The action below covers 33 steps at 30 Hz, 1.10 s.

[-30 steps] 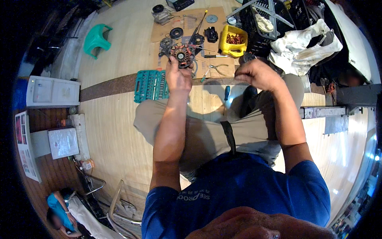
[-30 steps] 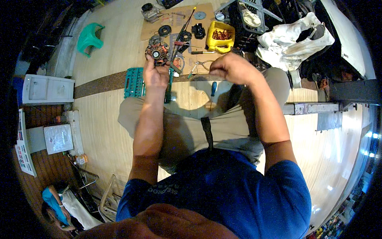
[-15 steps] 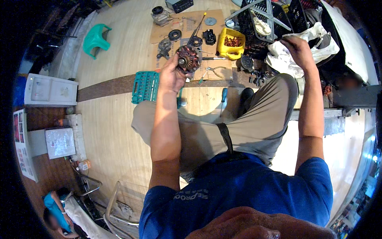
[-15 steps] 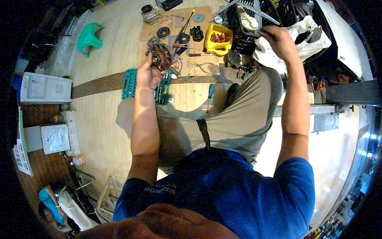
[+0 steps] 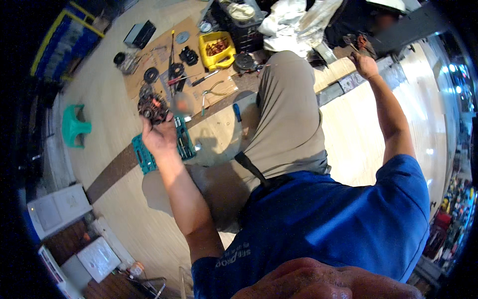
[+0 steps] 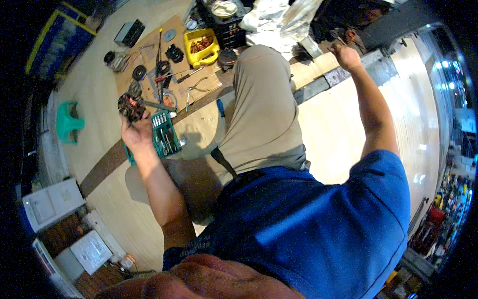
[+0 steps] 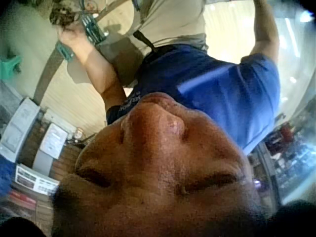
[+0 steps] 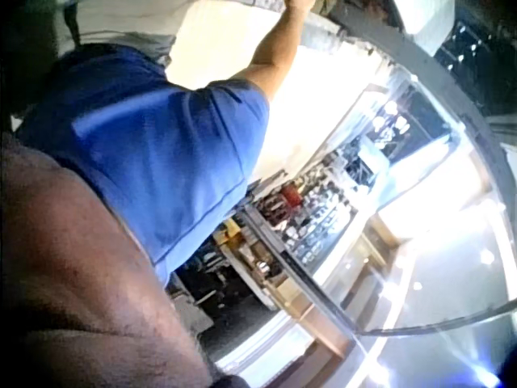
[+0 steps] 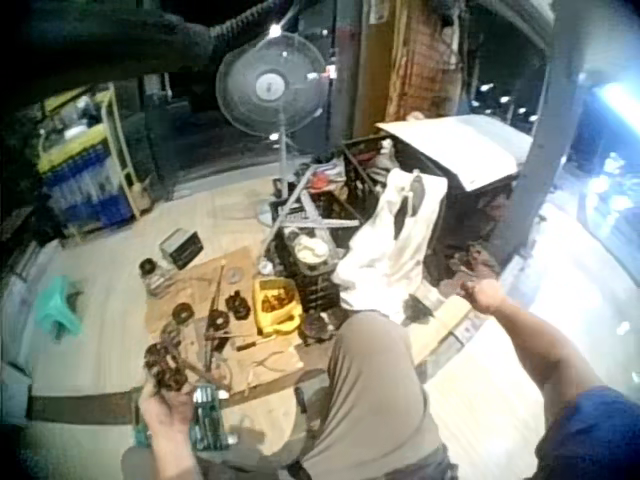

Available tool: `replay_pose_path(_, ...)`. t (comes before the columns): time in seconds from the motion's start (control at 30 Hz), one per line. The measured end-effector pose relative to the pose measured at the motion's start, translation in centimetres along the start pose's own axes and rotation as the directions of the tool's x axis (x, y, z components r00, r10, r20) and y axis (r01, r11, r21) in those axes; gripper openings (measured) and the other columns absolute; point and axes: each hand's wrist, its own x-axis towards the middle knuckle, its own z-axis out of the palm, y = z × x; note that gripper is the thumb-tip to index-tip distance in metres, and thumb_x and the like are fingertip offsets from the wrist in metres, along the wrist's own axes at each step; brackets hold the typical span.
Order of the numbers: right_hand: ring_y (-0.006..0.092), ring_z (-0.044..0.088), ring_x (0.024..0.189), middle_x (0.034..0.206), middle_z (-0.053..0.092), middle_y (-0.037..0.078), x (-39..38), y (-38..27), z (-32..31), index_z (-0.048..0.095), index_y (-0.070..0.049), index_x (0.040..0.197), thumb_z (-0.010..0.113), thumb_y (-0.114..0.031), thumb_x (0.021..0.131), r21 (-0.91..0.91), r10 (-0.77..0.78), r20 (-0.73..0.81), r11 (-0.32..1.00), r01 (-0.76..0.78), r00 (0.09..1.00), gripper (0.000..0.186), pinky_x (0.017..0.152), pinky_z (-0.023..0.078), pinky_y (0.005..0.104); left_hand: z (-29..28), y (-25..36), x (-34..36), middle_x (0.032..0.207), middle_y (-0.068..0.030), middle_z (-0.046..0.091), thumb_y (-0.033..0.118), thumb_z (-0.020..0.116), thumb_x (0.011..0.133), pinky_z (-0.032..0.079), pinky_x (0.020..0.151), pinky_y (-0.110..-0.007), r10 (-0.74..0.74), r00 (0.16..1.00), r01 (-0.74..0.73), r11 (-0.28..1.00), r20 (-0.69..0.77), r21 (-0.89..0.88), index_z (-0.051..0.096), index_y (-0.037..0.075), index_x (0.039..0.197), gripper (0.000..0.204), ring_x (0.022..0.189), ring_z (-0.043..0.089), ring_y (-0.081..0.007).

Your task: The person disassembles and works on an electronic motor component, using a screwdriver to remove screws and handling wires and a circuit board while sitting on the floor.

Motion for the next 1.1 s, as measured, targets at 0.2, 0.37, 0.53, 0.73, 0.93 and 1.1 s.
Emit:
replay_pose_path(0.2, 0.0378, 0.063, 0.086, 0.092, 0.065, 0.02, -2.1, 1.7, 2.0, 0.057, -0.009, 0.095, 0.036, -0.044, 0.095, -0.097, 0.209, 0.179, 0.976, -0.194, 0.961, 0.041, 0.071, 0.049, 0.0481, -2.1, 1.6, 0.2, 0.111, -0.0074, 0.062, 0.028, 0.043, 0.096, 0.043, 0.07, -0.036, 0.007, 0.998, -0.006, 1.0, 0.067, -0.025, 0.055, 0.008, 0.118, 0.032, 0.095, 0.056, -0.021)
replay_pose_path(0.37, 0.0367, 0.055, 0.11, 0.118, 0.058, 0.02, -0.6, 1.3, 3.9, 0.049, -0.01, 0.127, 0.077, -0.05, 0.065, -0.112, 0.082, 0.416, 0.993, -0.039, 0.905, 0.079, 0.092, 0.045, 0.0455, 0.0, 0.6, -1.5, 0.113, -0.0094, 0.058, 0.027, 0.041, 0.096, 0.043, 0.071, -0.034, 0.047, 0.999, -0.043, 0.987, -0.019, 0.154, 0.051, 0.006, 0.12, 0.034, 0.094, 0.053, -0.0212)
replay_pose_path(0.53, 0.0377, 0.054, 0.108, 0.12, 0.056, 0.019, 5.5, -5.9, -2.7, 0.056, -0.003, 0.118, 0.072, -0.014, 0.072, 0.138, 0.026, 0.325, 0.988, -0.074, 0.945, 0.05, 0.092, 0.044, 0.0409, 1.4, -0.8, -2.0, 0.117, -0.0121, 0.058, 0.029, 0.041, 0.098, 0.045, 0.091, -0.04, 0.028, 0.992, -0.058, 0.968, 0.124, 0.245, 0.047, 0.003, 0.125, 0.037, 0.107, 0.057, -0.0234)
replay_pose_path(0.73, 0.0339, 0.061, 0.096, 0.106, 0.062, 0.016, 0.5, -32.7, -18.5, 0.058, -0.005, 0.114, 0.062, -0.003, 0.081, 0.667, -0.134, -0.647, 0.377, 0.642, 0.751, 0.034, 0.079, 0.05, 0.0377, 2.5, -1.3, -2.7, 0.107, -0.0109, 0.062, 0.029, 0.042, 0.098, 0.048, 0.072, -0.032, 0.022, 0.99, -0.066, 0.946, 0.141, 0.319, 0.049, 0.002, 0.121, 0.036, 0.092, 0.06, -0.0203)
replay_pose_path(0.93, 0.0333, 0.062, 0.08, 0.087, 0.062, 0.019, 0.6, -44.7, -15.8, 0.063, 0.0, 0.092, 0.062, -0.012, 0.084, 0.7, -0.214, -0.605, 0.317, 0.64, 0.767, 0.014, 0.069, 0.05, 0.038, 2.2, -2.0, -2.1, 0.103, -0.0101, 0.062, 0.028, 0.042, 0.098, 0.048, 0.071, -0.034, 0.071, 0.99, -0.1, 0.96, 0.121, 0.262, 0.05, 0.002, 0.118, 0.034, 0.087, 0.06, -0.0193)
replay_pose_path(1.1, 0.0396, 0.06, 0.073, 0.077, 0.06, 0.022, -2.2, -46.9, -12.7, 0.061, -0.001, 0.088, 0.057, -0.018, 0.088, 0.853, -0.407, -0.306, 0.284, 0.438, 0.861, 0.017, 0.063, 0.048, 0.0428, 1.9, -2.1, -2.1, 0.105, -0.0115, 0.061, 0.03, 0.042, 0.098, 0.051, 0.075, -0.038, 0.142, 0.989, -0.15, 0.964, 0.05, 0.219, 0.049, 0.002, 0.117, 0.035, 0.088, 0.061, -0.0223)
